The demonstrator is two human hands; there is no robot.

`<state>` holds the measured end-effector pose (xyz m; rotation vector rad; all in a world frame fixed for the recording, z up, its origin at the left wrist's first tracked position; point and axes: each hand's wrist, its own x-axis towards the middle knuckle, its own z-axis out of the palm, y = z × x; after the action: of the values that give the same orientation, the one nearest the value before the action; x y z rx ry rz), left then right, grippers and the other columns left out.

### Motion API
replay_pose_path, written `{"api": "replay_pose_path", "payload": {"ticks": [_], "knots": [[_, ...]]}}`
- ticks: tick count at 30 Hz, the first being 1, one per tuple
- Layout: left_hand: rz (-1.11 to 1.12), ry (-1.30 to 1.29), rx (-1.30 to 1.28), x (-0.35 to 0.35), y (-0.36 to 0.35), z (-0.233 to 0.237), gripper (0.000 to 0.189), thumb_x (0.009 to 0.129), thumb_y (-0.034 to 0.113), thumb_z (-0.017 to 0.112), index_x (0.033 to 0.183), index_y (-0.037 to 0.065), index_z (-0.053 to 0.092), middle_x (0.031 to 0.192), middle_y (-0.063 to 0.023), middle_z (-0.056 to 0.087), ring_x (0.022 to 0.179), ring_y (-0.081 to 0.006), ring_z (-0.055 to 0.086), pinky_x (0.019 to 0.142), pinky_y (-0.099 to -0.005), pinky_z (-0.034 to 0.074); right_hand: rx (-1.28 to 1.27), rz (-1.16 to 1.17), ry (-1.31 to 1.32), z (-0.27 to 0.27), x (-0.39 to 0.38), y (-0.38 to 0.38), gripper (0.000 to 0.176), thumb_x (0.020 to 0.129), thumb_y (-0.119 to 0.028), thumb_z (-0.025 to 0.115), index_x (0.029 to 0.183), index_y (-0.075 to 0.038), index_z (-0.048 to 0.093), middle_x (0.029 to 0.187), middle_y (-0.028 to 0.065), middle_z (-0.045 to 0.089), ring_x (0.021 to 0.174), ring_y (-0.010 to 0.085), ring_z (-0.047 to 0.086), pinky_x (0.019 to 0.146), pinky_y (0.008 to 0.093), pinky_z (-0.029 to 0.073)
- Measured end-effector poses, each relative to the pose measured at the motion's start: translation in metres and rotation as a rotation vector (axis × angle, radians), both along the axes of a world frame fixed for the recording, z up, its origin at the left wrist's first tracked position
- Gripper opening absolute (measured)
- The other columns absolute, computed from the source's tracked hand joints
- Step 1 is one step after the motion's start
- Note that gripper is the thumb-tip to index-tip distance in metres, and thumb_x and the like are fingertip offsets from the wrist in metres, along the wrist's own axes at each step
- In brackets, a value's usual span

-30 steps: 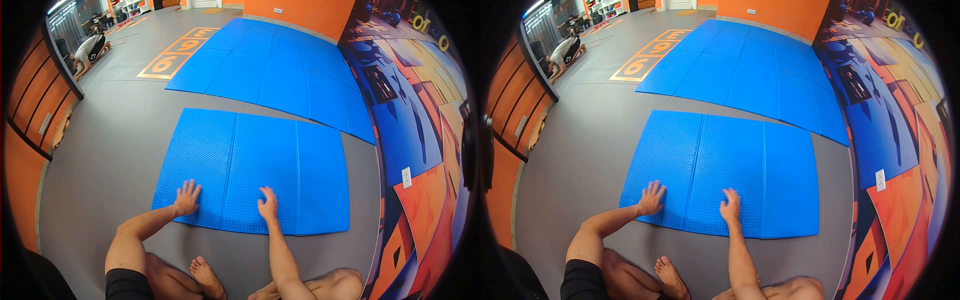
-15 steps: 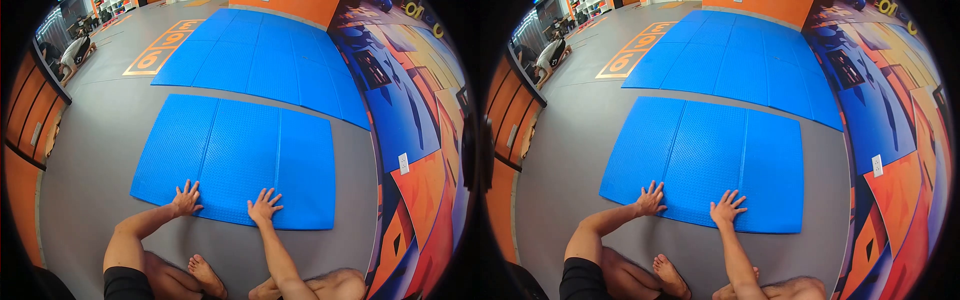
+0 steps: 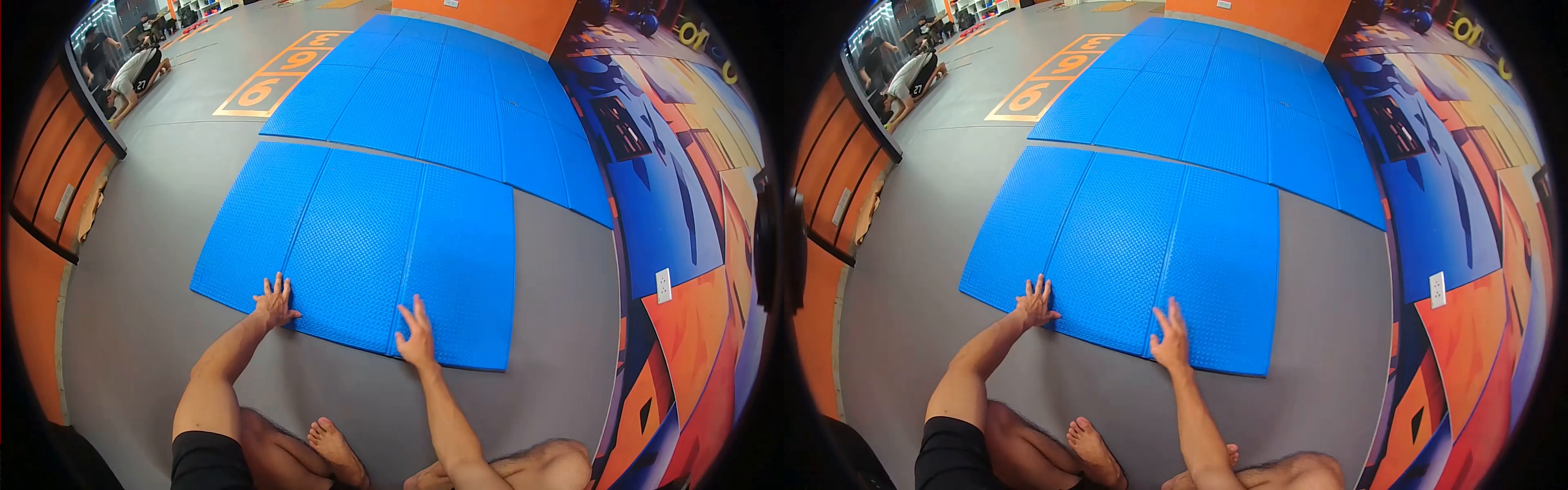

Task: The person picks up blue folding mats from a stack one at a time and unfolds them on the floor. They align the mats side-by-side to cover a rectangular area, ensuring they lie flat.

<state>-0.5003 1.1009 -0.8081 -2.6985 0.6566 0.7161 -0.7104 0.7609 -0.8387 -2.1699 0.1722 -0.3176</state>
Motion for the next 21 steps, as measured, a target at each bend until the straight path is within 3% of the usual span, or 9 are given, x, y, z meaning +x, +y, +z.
{"api": "replay_pose_path", "payload": {"ticks": [2, 4, 7, 13, 16, 18, 21], "knots": [[0.027, 0.011, 0.011, 0.004, -0.001, 0.007, 0.110, 0.084, 0.070, 0.062, 0.160, 0.009, 0.012, 0.167, -0.0183, 0.005, 0.147, -0.0535, 0.018, 0.098, -0.0685, 0.046, -0.351, -0.197, 0.175, 0.003, -0.009, -0.029, 0.075, 0.073, -0.027, 0.082, 0.142, -0.019, 0.053, 0.165, 0.0212, 0.016, 0.150, 0.0457, 0.016, 0.112, 0.0743, 0.016], [0.042, 0.006, 0.002, 0.008, 0.001, 0.007, 0.110, 0.084, 0.068, 0.063, 0.160, 0.008, 0.011, 0.167, -0.0179, 0.005, 0.147, -0.0529, 0.018, 0.098, -0.0683, 0.046, -0.402, -0.527, 0.538, 0.032, -0.016, -0.046, 0.090, 0.070, -0.042, 0.085, 0.148, -0.020, 0.045, 0.164, 0.0242, 0.013, 0.151, 0.0468, 0.010, 0.112, 0.0744, 0.012], [0.068, 0.010, 0.000, 0.017, 0.006, 0.005, 0.110, 0.085, 0.065, 0.064, 0.160, 0.007, 0.009, 0.167, -0.0172, 0.005, 0.147, -0.0517, 0.018, 0.100, -0.0679, 0.045, -0.333, -0.924, 0.719, 0.024, -0.038, -0.083, 0.109, 0.066, -0.060, 0.084, 0.154, -0.022, 0.033, 0.164, 0.0252, 0.012, 0.151, 0.0468, 0.006, 0.111, 0.0744, 0.012], [0.126, 0.002, -0.040, 0.032, 0.021, -0.004, 0.107, 0.087, 0.059, 0.065, 0.160, 0.005, 0.008, 0.167, -0.0177, 0.007, 0.148, -0.0504, 0.016, 0.103, -0.0666, 0.044, -0.289, -0.868, 0.800, 0.016, -0.041, -0.090, 0.118, 0.064, -0.073, 0.079, 0.159, -0.025, 0.025, 0.163, 0.0238, 0.013, 0.148, 0.0431, 0.016, 0.110, 0.0702, 0.018], [0.169, -0.016, -0.087, 0.042, 0.034, -0.020, 0.102, 0.090, 0.052, 0.067, 0.159, 0.005, 0.008, 0.166, -0.0183, 0.008, 0.148, -0.0505, 0.016, 0.103, -0.0649, 0.045, -0.306, -0.803, 0.799, 0.008, -0.038, -0.089, 0.117, 0.064, -0.073, 0.079, 0.158, -0.028, 0.026, 0.164, 0.0208, 0.014, 0.147, 0.0407, 0.020, 0.109, 0.0676, 0.022], [0.107, -0.076, -0.114, 0.046, 0.049, -0.053, 0.101, 0.090, 0.052, 0.067, 0.160, 0.006, 0.009, 0.166, -0.0185, 0.008, 0.148, -0.0510, 0.016, 0.103, -0.0646, 0.044, -0.280, -0.820, 0.785, 0.009, -0.037, -0.093, 0.115, 0.063, -0.070, 0.081, 0.157, -0.029, 0.029, 0.163, 0.0187, 0.016, 0.146, 0.0393, 0.022, 0.108, 0.0661, 0.025], [0.059, -0.098, -0.154, 0.047, 0.056, -0.061, 0.100, 0.089, 0.051, 0.067, 0.160, 0.010, 0.009, 0.166, -0.0186, 0.008, 0.148, -0.0518, 0.016, 0.104, -0.0644, 0.044, -0.226, -0.863, 0.750, 0.016, -0.040, -0.094, 0.113, 0.060, -0.065, 0.085, 0.154, -0.030, 0.032, 0.162, 0.0163, 0.021, 0.145, 0.0375, 0.024, 0.107, 0.0640, 0.027]]}}
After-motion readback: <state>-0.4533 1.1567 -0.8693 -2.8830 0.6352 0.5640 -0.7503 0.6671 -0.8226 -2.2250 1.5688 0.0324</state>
